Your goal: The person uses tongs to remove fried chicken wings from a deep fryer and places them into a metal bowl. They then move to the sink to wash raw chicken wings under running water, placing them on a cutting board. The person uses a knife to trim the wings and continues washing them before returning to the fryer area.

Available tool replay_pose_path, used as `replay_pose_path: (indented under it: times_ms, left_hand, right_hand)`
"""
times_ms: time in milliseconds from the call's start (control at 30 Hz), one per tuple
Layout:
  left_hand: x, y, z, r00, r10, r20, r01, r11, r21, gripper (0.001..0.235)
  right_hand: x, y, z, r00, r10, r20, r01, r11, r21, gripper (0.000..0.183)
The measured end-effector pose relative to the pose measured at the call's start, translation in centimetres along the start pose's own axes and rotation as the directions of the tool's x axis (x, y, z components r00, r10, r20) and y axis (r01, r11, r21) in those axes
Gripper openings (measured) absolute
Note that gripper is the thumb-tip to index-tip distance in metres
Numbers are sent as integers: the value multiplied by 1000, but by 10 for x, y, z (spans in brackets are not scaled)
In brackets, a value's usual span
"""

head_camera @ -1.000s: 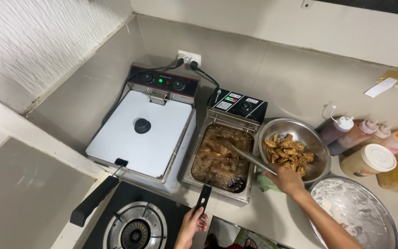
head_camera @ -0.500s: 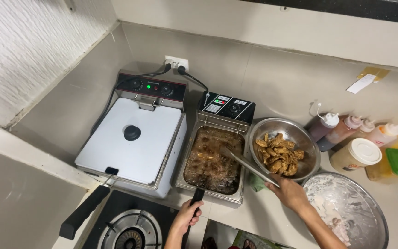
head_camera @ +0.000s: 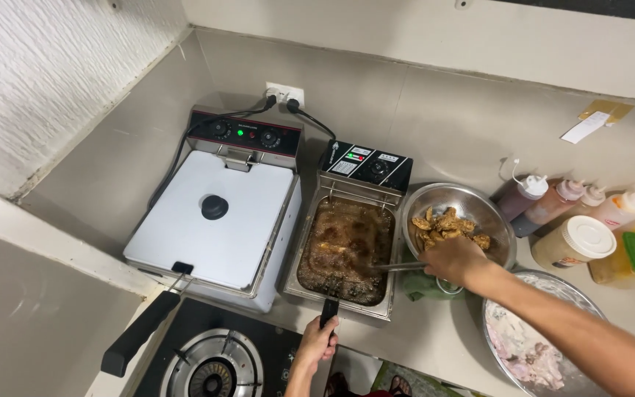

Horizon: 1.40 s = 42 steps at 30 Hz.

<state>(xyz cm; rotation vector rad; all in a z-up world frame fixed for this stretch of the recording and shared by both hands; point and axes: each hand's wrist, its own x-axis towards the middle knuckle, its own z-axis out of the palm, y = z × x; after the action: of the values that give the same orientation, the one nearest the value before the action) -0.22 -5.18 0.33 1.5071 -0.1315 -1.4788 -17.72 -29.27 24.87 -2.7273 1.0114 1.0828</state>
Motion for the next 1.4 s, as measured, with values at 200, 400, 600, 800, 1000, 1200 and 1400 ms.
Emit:
replay_pose_path:
  times_ms: [200, 400, 600, 800, 1000, 1200, 1400]
  left_hand:
    - [12, -13, 9, 998, 61, -15, -61, 997, -47, 27]
    - [17, -22, 15, 997, 75, -35, -77, 996, -44, 21]
    - [16, -16, 20, 998, 29, -63, -36, 994, -105, 26]
    - [30, -25, 15, 999, -4, -53, -5, 986, -168, 26]
    - [20, -15, 10, 999, -11, -30, 6, 990, -138, 26]
    - [21, -17, 8, 999, -34, -33, 33, 999, -16, 30]
    - [32, -22, 8, 998, -63, 27, 64, 997, -46, 31]
  right_hand:
    - [29, -35, -54, 999, 7, 44, 0, 987, -163, 17]
    - [62, -50, -40, 997, 38, 72, -28, 990, -140, 12]
    - [49, -46, 10, 999, -28, -30, 14, 927, -375, 14]
    - [26, -47, 86, 987, 2, -160, -65, 917, -393, 46]
    - [18, -19, 96, 993, -31, -118, -13, 936, -353, 75]
    - [35, -21, -18, 995, 85, 59, -88, 995, 39, 17]
    - [139, -51, -63, 983, 37, 179, 17, 957, -290, 22]
